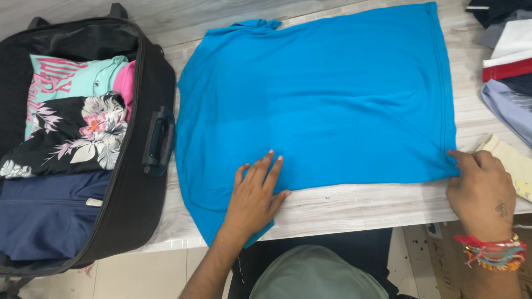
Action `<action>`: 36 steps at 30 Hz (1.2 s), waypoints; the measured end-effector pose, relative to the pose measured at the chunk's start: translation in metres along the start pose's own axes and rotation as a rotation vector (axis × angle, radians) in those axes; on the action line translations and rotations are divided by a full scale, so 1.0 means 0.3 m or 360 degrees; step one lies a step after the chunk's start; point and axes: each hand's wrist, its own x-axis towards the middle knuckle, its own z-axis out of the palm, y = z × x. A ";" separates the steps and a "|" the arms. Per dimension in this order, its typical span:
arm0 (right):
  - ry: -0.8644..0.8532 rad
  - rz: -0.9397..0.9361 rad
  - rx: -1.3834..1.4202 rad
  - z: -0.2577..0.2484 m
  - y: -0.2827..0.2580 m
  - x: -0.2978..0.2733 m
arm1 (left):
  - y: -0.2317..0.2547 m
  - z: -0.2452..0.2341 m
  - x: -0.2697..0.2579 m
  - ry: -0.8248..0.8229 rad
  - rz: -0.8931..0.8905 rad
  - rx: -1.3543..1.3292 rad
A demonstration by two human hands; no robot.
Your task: The person folds several shirts and items of clothing by hand on a wooden surface and places them into an open black suitcase.
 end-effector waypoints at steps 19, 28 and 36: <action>0.0608 -0.0101 0.0827 -0.046 -0.076 0.323 | 0.078 0.090 0.145 -0.0098 0.0392 -0.0273; 0.0082 -0.0110 0.0187 0.273 -0.062 0.661 | 0.149 0.074 0.124 -0.0324 0.0456 -0.0097; 0.0093 0.0077 0.0158 0.271 0.012 0.483 | 0.082 0.010 -0.010 0.0121 0.0030 -0.0136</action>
